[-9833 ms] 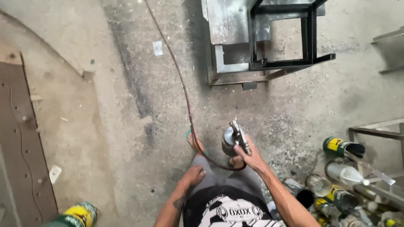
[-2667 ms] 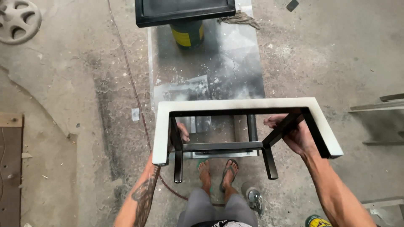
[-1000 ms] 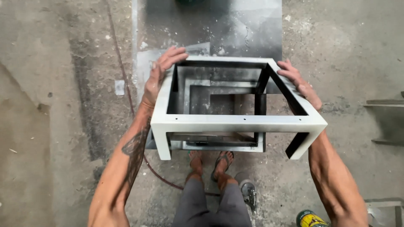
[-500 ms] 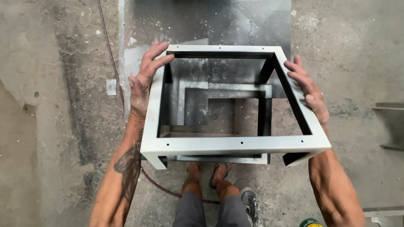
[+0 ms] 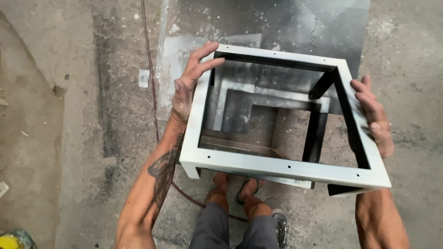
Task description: The person uses a spray gun to apply black paint to a metal frame. They rotate the frame to cover different sides and continue spraying until the frame is fully coated.
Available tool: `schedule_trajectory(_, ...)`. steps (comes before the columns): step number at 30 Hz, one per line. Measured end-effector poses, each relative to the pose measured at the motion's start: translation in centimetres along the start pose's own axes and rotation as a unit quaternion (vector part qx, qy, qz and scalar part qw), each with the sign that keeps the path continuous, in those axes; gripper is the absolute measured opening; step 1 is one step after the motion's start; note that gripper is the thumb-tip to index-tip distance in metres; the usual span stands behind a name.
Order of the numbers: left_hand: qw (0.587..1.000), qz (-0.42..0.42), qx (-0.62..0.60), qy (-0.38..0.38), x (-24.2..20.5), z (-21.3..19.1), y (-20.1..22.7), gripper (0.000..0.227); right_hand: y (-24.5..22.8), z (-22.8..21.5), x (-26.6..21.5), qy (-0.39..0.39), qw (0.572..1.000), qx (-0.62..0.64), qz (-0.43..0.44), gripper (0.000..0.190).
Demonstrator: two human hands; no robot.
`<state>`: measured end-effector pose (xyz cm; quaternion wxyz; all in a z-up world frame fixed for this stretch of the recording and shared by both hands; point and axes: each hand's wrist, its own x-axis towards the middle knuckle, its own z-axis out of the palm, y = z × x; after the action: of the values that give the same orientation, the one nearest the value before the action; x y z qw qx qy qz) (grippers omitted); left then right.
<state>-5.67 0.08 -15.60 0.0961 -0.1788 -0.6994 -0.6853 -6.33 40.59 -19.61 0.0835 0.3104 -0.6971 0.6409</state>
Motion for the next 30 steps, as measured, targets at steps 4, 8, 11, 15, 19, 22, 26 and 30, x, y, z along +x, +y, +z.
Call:
schedule_trajectory(4,1.000,0.014,0.015,-0.003,-0.7,-0.2,-0.9,0.082,0.1,-0.8,-0.7,-0.027,0.998,0.006,0.058,0.060)
schedule_trajectory(8,1.000,-0.001,0.002,0.009,-1.7,-0.4,-1.3,0.082,0.5,-1.3,-1.0,-0.083,0.994,0.018,0.072,0.061)
schedule_trajectory(11,0.999,0.024,0.022,-0.022,-2.1,-1.2,-2.2,0.085,2.5,-3.8,-2.4,-0.133,0.988,-0.037,0.071,0.070)
schedule_trajectory(15,0.986,0.061,0.148,-0.036,-2.2,-1.9,-5.8,0.067,1.3,-0.6,-2.1,-0.014,0.999,-0.023,0.043,0.070)
schedule_trajectory(19,0.998,0.008,0.062,-0.003,-3.8,-0.5,-4.0,0.076,2.6,-1.8,-4.0,-0.073,0.997,-0.021,0.015,0.069)
schedule_trajectory(22,0.999,0.005,0.046,-0.004,-4.9,-0.3,-2.3,0.075,2.7,-1.4,-5.3,-0.063,0.998,-0.004,0.028,0.066)
schedule_trajectory(26,1.000,0.021,0.021,-0.007,-6.2,-0.2,-2.0,0.069,1.7,0.5,-6.4,-0.051,0.998,0.035,0.024,0.061)
schedule_trajectory(30,0.999,0.027,0.031,-0.010,-7.3,-0.4,-3.5,0.072,6.8,-3.0,-11.6,-0.064,0.997,0.021,0.044,0.060)
